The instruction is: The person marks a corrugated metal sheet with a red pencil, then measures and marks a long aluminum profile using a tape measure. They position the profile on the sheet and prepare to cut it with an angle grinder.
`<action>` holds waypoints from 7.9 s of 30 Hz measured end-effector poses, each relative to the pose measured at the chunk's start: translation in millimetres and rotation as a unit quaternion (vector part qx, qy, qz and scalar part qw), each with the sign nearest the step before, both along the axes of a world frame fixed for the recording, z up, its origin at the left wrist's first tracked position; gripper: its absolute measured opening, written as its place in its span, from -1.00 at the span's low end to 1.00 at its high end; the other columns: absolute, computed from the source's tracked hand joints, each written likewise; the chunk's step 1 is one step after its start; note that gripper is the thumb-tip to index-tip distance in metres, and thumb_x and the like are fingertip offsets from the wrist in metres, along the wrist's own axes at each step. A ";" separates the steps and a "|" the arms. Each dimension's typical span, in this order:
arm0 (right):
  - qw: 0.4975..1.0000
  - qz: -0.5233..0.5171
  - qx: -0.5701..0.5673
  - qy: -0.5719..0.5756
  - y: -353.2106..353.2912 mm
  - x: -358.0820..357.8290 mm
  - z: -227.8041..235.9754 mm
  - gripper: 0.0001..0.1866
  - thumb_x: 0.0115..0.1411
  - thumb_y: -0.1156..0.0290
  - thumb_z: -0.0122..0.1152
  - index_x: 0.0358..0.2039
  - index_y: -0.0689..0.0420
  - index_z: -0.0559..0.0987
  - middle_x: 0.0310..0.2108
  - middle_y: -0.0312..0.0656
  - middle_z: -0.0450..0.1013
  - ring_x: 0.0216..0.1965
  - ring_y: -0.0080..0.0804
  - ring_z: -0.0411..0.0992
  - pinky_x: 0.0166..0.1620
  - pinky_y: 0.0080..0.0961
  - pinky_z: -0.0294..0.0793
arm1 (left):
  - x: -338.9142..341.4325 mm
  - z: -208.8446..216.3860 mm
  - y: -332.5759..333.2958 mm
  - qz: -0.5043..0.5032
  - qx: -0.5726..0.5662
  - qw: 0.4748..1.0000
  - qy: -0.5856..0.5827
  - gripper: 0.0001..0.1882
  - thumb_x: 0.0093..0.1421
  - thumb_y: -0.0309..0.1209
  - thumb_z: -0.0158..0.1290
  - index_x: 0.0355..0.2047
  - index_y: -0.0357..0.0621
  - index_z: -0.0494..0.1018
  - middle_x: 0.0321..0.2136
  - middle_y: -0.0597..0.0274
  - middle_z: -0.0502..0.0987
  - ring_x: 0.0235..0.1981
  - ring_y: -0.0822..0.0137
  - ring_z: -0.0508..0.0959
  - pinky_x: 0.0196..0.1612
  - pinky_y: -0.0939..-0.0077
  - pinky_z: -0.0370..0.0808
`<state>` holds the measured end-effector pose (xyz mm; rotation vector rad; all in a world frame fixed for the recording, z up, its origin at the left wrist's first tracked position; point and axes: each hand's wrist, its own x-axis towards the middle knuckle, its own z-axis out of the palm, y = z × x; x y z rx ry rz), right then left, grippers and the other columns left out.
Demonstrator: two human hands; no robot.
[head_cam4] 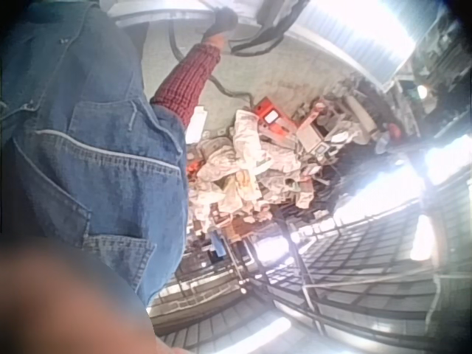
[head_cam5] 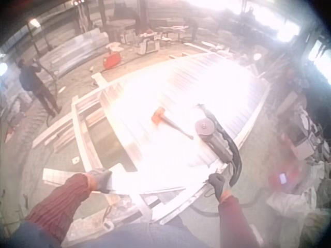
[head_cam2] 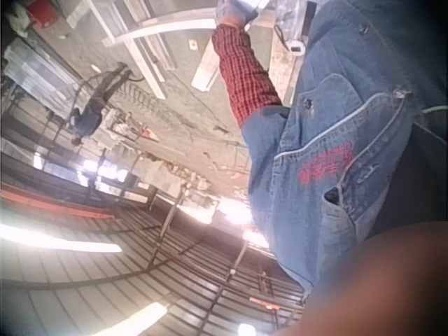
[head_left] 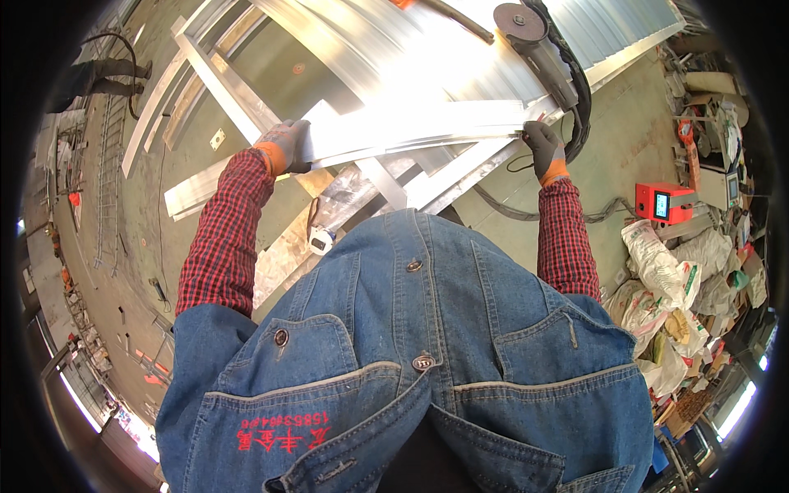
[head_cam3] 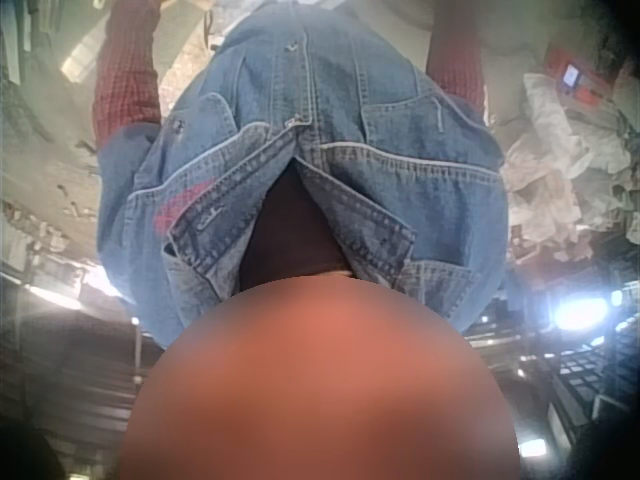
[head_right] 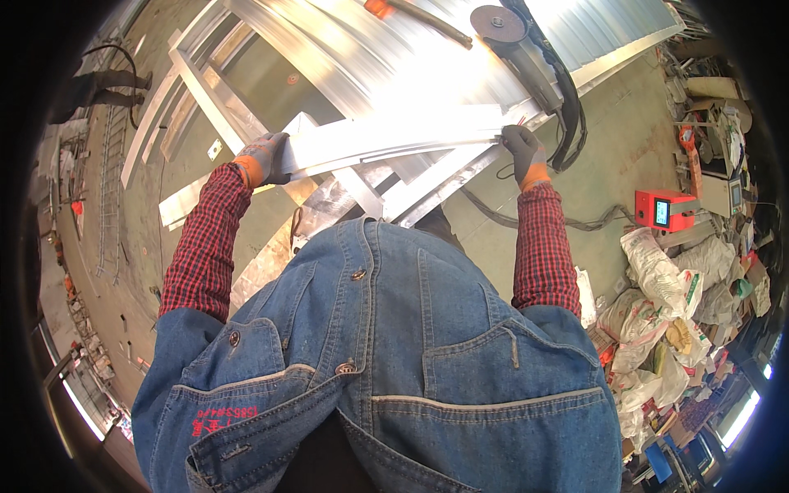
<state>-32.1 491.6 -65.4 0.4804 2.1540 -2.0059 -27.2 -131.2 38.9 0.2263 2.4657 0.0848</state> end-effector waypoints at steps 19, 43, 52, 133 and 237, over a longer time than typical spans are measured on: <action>0.981 -0.070 0.120 0.135 -77.0 43.3 105.7 -0.56 0.55 0.26 0.37 0.25 0.32 0.64 -0.18 -0.25 0.64 -0.10 -0.53 0.57 0.09 -0.53 0.59 | 3.6 14.7 12.4 0.010 -0.015 1.000 0.006 0.15 -0.05 -0.13 0.65 0.54 0.00 0.36 0.43 -0.12 0.44 0.43 -0.20 0.52 0.49 0.06 0.52; 0.912 0.286 0.238 0.175 -254.9 72.0 81.5 -0.75 0.58 0.23 0.20 0.16 -0.10 0.70 -0.22 0.05 0.71 -0.20 0.05 0.74 -0.07 -0.03 0.68 | 7.8 24.7 14.5 0.006 -0.008 1.000 0.016 0.17 -0.05 -0.08 0.66 0.55 0.01 0.37 0.28 -0.06 0.56 0.36 -0.14 0.57 0.45 0.05 0.54; 0.883 0.302 0.309 0.184 -264.5 70.7 75.7 -0.75 0.60 0.17 0.19 0.12 -0.08 0.69 -0.06 0.02 0.72 -0.05 0.18 0.70 0.03 0.07 0.69 | 6.9 23.6 14.0 0.003 -0.009 1.000 0.012 0.18 -0.07 -0.07 0.66 0.55 -0.01 0.37 0.27 -0.06 0.57 0.36 -0.14 0.57 0.45 0.06 0.53; 0.932 -0.140 0.333 0.028 -44.6 61.3 82.0 -0.62 0.53 0.22 0.14 0.17 0.16 0.69 -0.27 -0.03 0.65 -0.23 -0.22 0.60 -0.05 -0.22 0.59 | 8.0 20.8 4.7 0.008 0.019 0.998 0.052 0.19 -0.03 -0.10 0.65 0.58 -0.05 0.31 0.32 -0.13 0.58 0.40 -0.18 0.54 0.47 0.04 0.49; 0.358 0.812 0.388 0.249 -373.0 149.7 53.5 -0.36 0.50 0.32 0.15 0.55 0.18 0.44 0.35 -0.03 0.52 0.33 -0.03 0.51 0.42 -0.12 0.47 | 321.0 -58.3 103.1 0.493 0.112 0.852 0.139 -0.18 0.18 -0.14 0.53 0.38 -0.13 0.51 0.29 -0.09 0.56 0.22 -0.19 0.65 0.26 -0.01 0.65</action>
